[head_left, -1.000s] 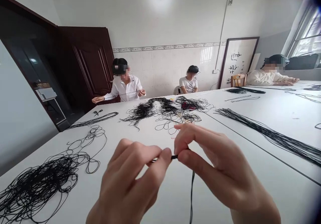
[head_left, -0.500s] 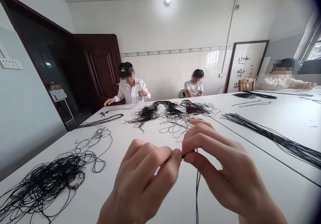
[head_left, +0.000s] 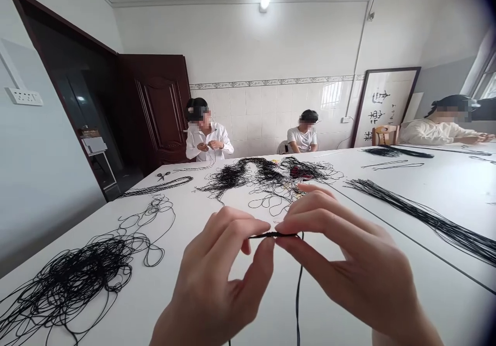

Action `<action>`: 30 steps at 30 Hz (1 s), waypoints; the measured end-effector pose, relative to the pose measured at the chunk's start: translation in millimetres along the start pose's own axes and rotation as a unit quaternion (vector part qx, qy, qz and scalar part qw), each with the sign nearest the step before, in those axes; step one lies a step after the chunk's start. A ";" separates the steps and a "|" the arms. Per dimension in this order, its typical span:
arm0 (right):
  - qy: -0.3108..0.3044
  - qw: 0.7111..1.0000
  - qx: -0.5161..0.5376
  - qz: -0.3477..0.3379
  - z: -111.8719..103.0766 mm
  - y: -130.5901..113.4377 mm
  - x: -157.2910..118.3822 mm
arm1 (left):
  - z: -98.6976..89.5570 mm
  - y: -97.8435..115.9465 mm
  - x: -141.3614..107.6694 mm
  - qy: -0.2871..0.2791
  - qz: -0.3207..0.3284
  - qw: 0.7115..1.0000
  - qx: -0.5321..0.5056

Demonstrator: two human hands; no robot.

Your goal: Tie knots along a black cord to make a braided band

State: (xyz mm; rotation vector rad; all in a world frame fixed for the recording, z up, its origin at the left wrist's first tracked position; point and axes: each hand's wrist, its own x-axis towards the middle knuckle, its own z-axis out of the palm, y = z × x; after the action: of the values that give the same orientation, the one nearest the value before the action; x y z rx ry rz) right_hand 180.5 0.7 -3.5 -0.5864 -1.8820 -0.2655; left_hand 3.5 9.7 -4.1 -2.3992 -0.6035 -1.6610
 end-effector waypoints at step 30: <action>-0.069 0.997 -0.021 -0.014 -6.0 -0.5 -1.0 | -8.2 0.6 -2.6 -0.077 0.033 0.993 0.085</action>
State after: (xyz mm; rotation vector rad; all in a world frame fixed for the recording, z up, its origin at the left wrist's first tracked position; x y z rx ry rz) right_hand 185.3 -2.7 -2.1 -0.6203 -2.0236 -0.2898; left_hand -4.1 5.7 -3.4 -2.4094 -0.6517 -1.3498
